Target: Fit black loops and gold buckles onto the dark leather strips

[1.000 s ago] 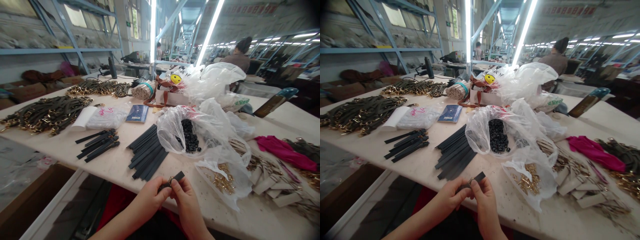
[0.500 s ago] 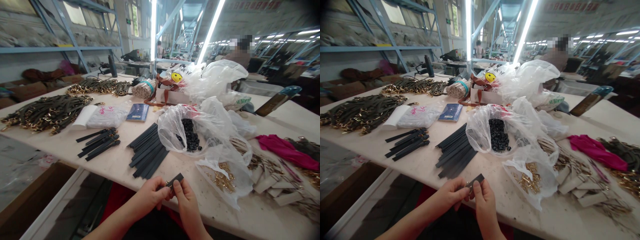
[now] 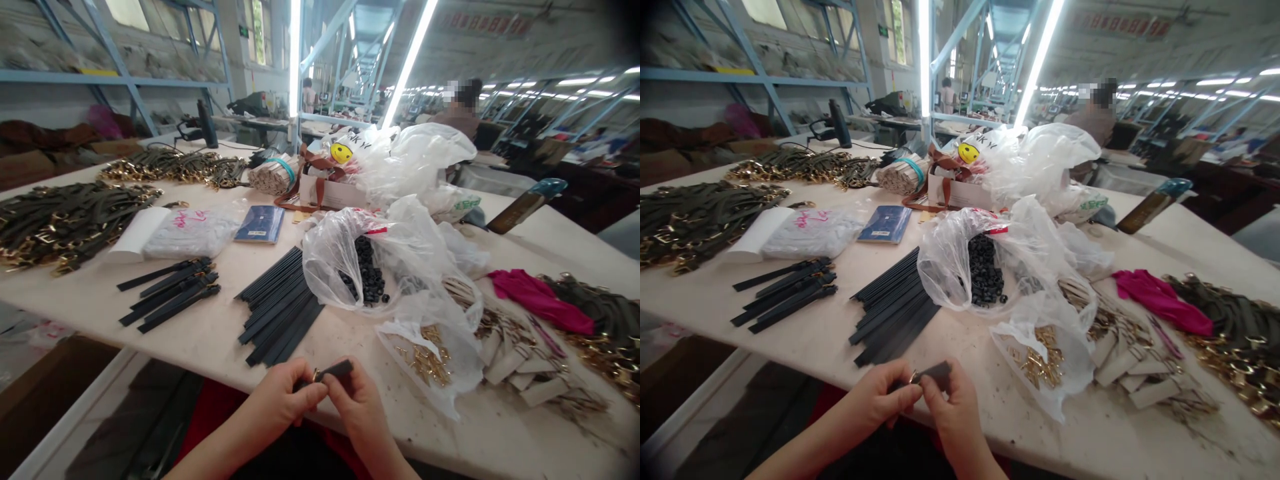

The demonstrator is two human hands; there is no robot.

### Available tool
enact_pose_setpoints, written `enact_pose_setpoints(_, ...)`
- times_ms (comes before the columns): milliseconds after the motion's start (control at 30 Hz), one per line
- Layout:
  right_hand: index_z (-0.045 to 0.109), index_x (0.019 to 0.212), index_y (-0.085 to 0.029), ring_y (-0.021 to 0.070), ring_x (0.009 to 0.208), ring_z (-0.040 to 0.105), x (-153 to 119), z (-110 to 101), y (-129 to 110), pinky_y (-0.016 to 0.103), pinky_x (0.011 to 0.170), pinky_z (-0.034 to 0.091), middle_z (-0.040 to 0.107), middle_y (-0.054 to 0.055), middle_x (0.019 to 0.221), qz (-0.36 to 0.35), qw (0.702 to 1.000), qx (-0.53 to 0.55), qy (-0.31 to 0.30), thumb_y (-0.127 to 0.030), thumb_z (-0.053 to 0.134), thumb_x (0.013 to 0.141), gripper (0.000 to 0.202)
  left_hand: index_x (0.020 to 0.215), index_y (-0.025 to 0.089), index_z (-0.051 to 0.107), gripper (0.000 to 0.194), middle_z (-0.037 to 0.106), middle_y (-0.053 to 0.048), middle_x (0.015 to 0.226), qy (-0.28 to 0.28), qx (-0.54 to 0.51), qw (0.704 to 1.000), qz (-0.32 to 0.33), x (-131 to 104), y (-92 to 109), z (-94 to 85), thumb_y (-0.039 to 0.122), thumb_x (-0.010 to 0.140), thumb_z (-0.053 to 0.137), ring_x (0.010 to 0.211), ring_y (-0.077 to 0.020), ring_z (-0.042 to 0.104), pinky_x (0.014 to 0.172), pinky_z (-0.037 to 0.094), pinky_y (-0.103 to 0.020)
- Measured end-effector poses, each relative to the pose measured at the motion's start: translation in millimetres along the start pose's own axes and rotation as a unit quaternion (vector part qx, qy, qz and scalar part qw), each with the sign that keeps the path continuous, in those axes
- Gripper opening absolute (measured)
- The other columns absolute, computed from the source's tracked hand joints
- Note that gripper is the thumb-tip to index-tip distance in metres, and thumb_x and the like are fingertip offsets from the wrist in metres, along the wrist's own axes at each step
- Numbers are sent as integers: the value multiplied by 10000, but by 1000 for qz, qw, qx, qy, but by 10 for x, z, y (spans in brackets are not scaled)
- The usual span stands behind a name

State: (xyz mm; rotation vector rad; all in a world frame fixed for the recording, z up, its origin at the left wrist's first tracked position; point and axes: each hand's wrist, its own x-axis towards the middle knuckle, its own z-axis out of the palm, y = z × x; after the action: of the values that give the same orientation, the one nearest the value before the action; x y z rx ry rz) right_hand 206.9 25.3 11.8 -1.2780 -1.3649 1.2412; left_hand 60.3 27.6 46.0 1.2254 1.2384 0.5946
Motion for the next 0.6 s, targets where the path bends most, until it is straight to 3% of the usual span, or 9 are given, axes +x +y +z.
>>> enact_pose_setpoints(200,506,711,-203,134,637,488,38,-62,-7,244,592,383,509,-30,659,-32,998,-1,-60,-321,493,825,164,624,187,409,323,470,76,488,26,19,999,4,184,-76,-36,449,676,591,400,-78,412,405,297,-187)
enact_pose_setpoints(300,551,739,-202,151,674,530,217,-301,-77,255,626,405,559,-3,702,-84,986,-92,-112,-343,403,868,241,912,165,488,315,504,77,580,45,23,998,38,222,-75,-39,369,696,594,485,-104,506,495,381,-205)
enact_pose_setpoints(333,563,748,-202,158,685,544,327,-411,-104,258,634,409,573,5,707,-97,979,-145,-107,-348,386,873,261,1032,166,473,370,515,75,604,31,24,998,43,225,-67,-38,340,719,569,513,-108,523,528,399,-212)
enact_pose_setpoints(367,567,783,-202,164,692,554,458,-526,-127,260,639,412,583,10,709,-107,972,-200,-63,-346,365,882,266,1108,170,458,403,521,72,616,11,28,999,42,224,-59,-35,322,743,539,528,-109,528,549,407,-215)
enact_pose_setpoints(433,570,803,-198,183,752,563,751,-740,-145,273,672,406,602,39,768,-127,914,-383,51,-318,372,877,244,1114,172,497,367,519,63,621,-18,37,999,32,223,-55,-24,313,775,492,531,-102,516,551,406,-210)
enact_pose_setpoints(500,598,818,-188,211,783,567,1021,-887,-111,303,690,384,611,74,840,-117,889,-438,69,-243,437,839,172,1043,164,542,307,510,59,619,-19,30,999,25,225,-74,-11,321,788,474,518,-94,500,528,397,-202)
enact_pose_setpoints(600,619,715,-189,213,697,571,1264,-951,11,299,618,356,614,76,757,-100,869,-480,61,-158,520,762,114,972,157,543,258,510,60,602,5,17,999,34,218,-128,-8,327,790,474,490,-89,487,500,385,-196)
